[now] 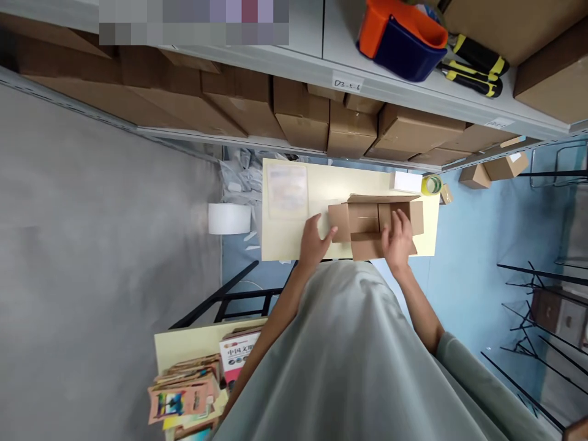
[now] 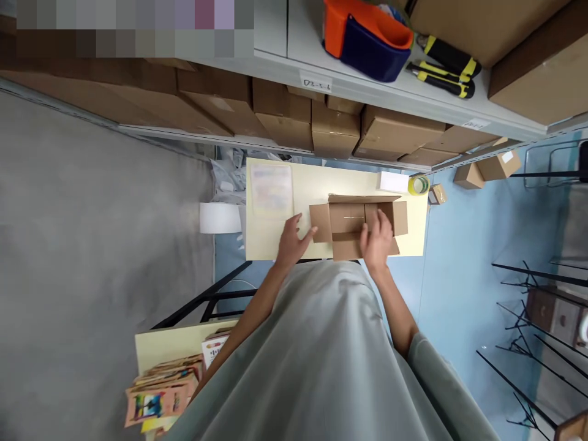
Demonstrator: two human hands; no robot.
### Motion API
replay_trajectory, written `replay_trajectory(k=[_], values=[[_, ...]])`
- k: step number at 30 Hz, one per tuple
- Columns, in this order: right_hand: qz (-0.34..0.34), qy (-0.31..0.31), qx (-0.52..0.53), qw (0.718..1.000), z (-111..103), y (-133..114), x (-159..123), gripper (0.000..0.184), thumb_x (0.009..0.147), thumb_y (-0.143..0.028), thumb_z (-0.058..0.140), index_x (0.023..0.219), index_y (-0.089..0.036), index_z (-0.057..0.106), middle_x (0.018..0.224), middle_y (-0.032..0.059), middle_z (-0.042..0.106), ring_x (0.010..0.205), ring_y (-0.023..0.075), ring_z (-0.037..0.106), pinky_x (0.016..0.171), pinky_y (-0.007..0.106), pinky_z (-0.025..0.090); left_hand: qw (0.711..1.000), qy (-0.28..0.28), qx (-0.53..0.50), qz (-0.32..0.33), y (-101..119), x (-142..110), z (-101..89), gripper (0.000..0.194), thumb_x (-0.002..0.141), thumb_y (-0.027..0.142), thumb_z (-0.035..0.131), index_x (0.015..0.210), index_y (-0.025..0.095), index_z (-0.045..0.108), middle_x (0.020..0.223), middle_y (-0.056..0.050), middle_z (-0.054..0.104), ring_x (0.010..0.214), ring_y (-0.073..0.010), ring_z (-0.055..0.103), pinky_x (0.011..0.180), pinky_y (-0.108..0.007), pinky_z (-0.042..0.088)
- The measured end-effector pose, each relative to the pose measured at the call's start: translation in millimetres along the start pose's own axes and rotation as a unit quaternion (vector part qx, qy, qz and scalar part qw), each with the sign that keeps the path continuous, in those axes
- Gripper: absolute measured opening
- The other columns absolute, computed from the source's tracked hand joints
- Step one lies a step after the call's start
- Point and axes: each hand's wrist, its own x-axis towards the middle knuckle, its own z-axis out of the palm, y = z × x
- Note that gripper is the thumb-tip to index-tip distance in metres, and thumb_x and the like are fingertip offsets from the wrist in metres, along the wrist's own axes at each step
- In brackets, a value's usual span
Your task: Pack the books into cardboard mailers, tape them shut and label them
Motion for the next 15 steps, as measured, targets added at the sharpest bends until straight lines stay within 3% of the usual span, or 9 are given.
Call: replay_trajectory(k=[3,5,7,10,12,15], values=[[-0.043,-0.084,0.075,0.993,28,-70,0,0.052,0.115,-0.04,0.037,0.158,-0.021,0.061,0.16,0.0175,0.062,0.153,0.0332,0.056,0.131,0.057,0.044,0.998,0.047,0.015,-0.036,-36,24,-41.2,0.07,0.099,0.058,0.067,0.152,0.015,0.056,0.153,-0.025,0.06,0.145,-0.0371,0.06,0.117,-0.053,0.055],[-0.071,-0.166,0.129,0.975,62,-106,7,0.051,0.115,-0.037,0.038,0.158,-0.024,0.062,0.157,0.0136,0.066,0.152,0.0299,0.058,0.131,0.051,0.046,0.995,0.075,0.03,-0.054,-63,43,-64.1,0.066,0.097,0.054,0.068,0.149,0.015,0.058,0.152,-0.025,0.061,0.147,-0.0372,0.058,0.119,-0.052,0.053],[-0.054,-0.231,0.176,0.955,104,-131,19,0.048,0.113,-0.035,0.046,0.156,-0.023,0.063,0.153,0.0139,0.068,0.147,0.0293,0.063,0.127,0.047,0.051,0.992,0.095,0.035,-0.075,-87,62,-81.8,0.065,0.093,0.051,0.071,0.147,0.015,0.059,0.15,-0.024,0.062,0.146,-0.037,0.058,0.12,-0.052,0.051],[0.083,-0.303,0.189,0.93,167,-150,41,0.047,0.108,-0.033,0.058,0.151,-0.017,0.064,0.147,0.0185,0.071,0.13,0.0306,0.073,0.118,0.046,0.057,0.989,0.101,0.037,-0.101,-112,86,-98.5,0.061,0.088,0.043,0.074,0.142,0.016,0.062,0.146,-0.023,0.064,0.141,-0.0378,0.06,0.123,-0.054,0.049],[0.184,-0.296,0.18,0.92,199,-157,55,0.047,0.101,-0.028,0.065,0.147,-0.015,0.064,0.148,0.0205,0.069,0.133,0.0322,0.071,0.12,0.047,0.054,0.987,0.088,0.045,-0.128,-120,97,-104.4,0.057,0.085,0.037,0.074,0.136,0.015,0.064,0.138,-0.023,0.066,0.137,-0.0391,0.062,0.125,-0.056,0.046],[0.285,-0.272,0.206,0.896,226,-163,66,0.036,0.094,-0.024,0.069,0.129,-0.016,0.069,0.128,0.0161,0.076,0.123,0.0306,0.073,0.114,0.045,0.055,0.98,0.067,0.045,-0.183,-122,108,-108.9,0.051,0.082,0.034,0.074,0.129,0.015,0.066,0.132,-0.022,0.068,0.13,-0.0389,0.066,0.122,-0.055,0.048]])
